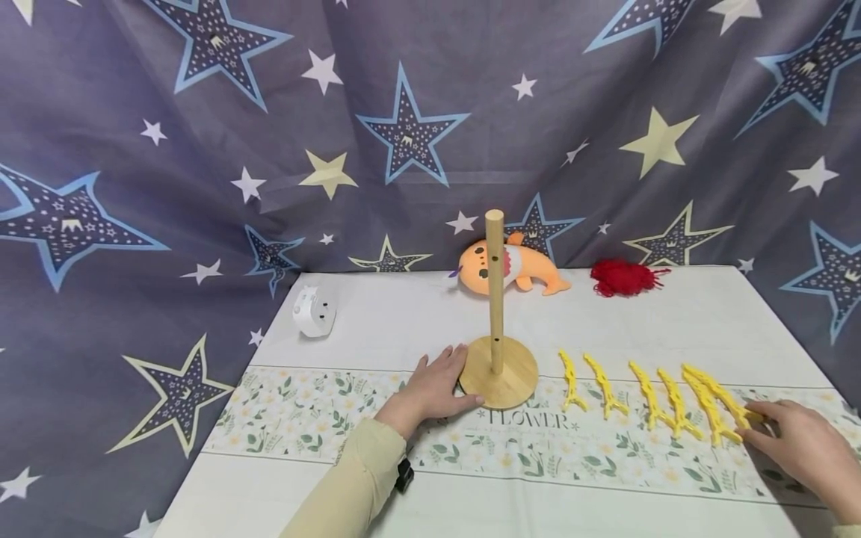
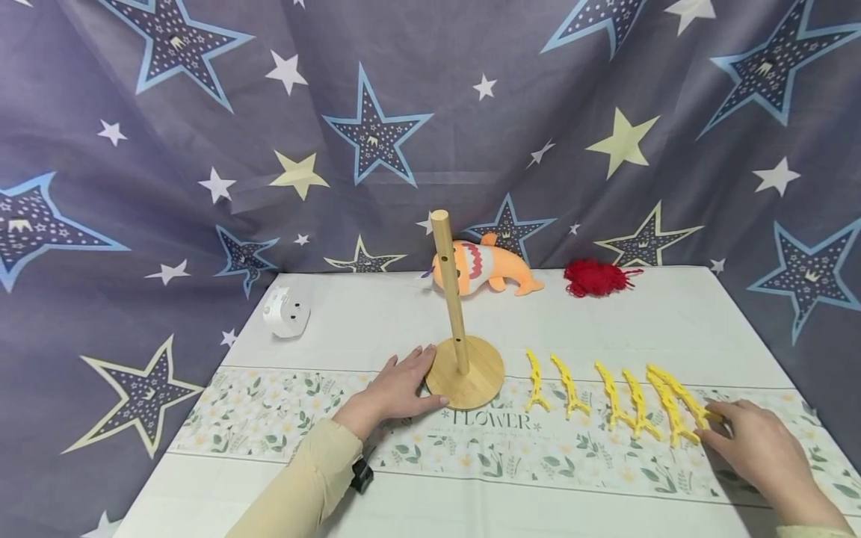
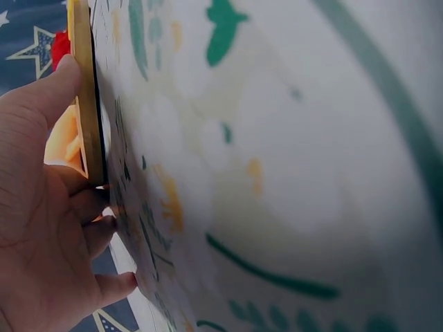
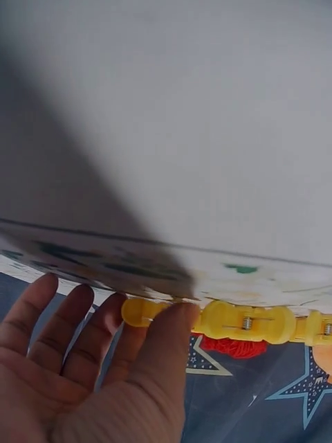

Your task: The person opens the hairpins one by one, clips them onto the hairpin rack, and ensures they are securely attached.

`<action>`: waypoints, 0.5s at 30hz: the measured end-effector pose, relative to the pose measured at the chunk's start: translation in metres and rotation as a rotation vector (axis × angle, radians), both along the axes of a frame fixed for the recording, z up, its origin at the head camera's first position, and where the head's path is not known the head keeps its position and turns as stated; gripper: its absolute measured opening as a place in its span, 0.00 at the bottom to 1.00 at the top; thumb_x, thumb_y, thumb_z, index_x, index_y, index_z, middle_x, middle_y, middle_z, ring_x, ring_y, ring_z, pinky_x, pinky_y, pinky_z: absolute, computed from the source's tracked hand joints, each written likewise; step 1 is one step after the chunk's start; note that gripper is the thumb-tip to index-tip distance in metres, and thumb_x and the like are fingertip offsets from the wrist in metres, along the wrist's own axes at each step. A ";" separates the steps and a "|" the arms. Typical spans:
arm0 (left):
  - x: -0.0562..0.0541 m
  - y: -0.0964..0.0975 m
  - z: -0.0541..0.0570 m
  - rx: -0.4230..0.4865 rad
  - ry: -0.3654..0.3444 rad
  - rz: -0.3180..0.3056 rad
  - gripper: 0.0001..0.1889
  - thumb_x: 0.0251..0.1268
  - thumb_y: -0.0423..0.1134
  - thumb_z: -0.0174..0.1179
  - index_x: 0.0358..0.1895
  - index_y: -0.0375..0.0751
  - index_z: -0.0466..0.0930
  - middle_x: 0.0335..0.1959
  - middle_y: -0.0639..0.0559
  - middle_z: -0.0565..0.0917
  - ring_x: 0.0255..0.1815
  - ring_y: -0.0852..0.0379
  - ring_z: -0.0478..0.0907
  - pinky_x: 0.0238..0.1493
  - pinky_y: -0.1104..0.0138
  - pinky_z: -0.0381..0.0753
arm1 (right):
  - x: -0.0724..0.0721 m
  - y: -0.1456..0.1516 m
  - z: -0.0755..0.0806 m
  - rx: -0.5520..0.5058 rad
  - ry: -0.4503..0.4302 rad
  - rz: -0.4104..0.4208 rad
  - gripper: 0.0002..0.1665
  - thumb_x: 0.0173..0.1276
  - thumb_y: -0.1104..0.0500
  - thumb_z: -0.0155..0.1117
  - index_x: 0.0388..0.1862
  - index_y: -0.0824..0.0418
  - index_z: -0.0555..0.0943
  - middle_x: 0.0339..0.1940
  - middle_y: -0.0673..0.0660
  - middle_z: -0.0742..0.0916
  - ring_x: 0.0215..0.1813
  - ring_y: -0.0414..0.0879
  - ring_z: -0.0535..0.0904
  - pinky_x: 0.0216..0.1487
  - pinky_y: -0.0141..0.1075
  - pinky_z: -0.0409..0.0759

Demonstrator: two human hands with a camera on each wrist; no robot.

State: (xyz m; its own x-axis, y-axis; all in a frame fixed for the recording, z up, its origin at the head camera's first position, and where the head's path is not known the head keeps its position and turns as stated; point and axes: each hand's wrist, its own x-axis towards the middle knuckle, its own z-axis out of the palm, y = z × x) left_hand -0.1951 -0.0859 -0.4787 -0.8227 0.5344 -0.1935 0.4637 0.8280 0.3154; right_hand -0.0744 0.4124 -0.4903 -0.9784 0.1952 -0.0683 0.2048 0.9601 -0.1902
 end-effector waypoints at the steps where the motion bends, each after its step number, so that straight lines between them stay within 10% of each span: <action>1: 0.000 0.000 0.000 0.002 -0.005 0.004 0.52 0.62 0.68 0.54 0.79 0.39 0.44 0.79 0.48 0.51 0.78 0.49 0.47 0.74 0.44 0.44 | 0.000 0.000 0.001 -0.018 0.000 -0.014 0.34 0.52 0.58 0.77 0.47 0.83 0.75 0.36 0.75 0.80 0.38 0.69 0.76 0.40 0.61 0.76; 8: -0.001 0.001 -0.001 0.017 -0.019 0.016 0.53 0.60 0.68 0.57 0.79 0.39 0.46 0.78 0.48 0.52 0.78 0.49 0.47 0.74 0.43 0.44 | 0.003 -0.009 0.019 -0.213 0.069 -0.176 0.30 0.66 0.59 0.65 0.55 0.82 0.69 0.46 0.80 0.77 0.45 0.72 0.75 0.40 0.59 0.77; 15: -0.001 0.001 0.002 0.032 -0.042 0.032 0.53 0.60 0.67 0.58 0.79 0.41 0.46 0.78 0.49 0.52 0.78 0.49 0.46 0.74 0.44 0.43 | -0.004 -0.044 0.041 -0.326 0.216 -0.036 0.27 0.74 0.61 0.57 0.62 0.79 0.67 0.51 0.82 0.76 0.47 0.76 0.74 0.40 0.61 0.78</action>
State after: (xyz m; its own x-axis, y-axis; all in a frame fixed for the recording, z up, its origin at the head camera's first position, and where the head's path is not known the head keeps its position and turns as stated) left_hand -0.1958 -0.0851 -0.4764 -0.8313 0.5140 -0.2117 0.4225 0.8317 0.3602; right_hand -0.0780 0.3684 -0.4491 -0.9699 0.2321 0.0738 0.1598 0.8350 -0.5265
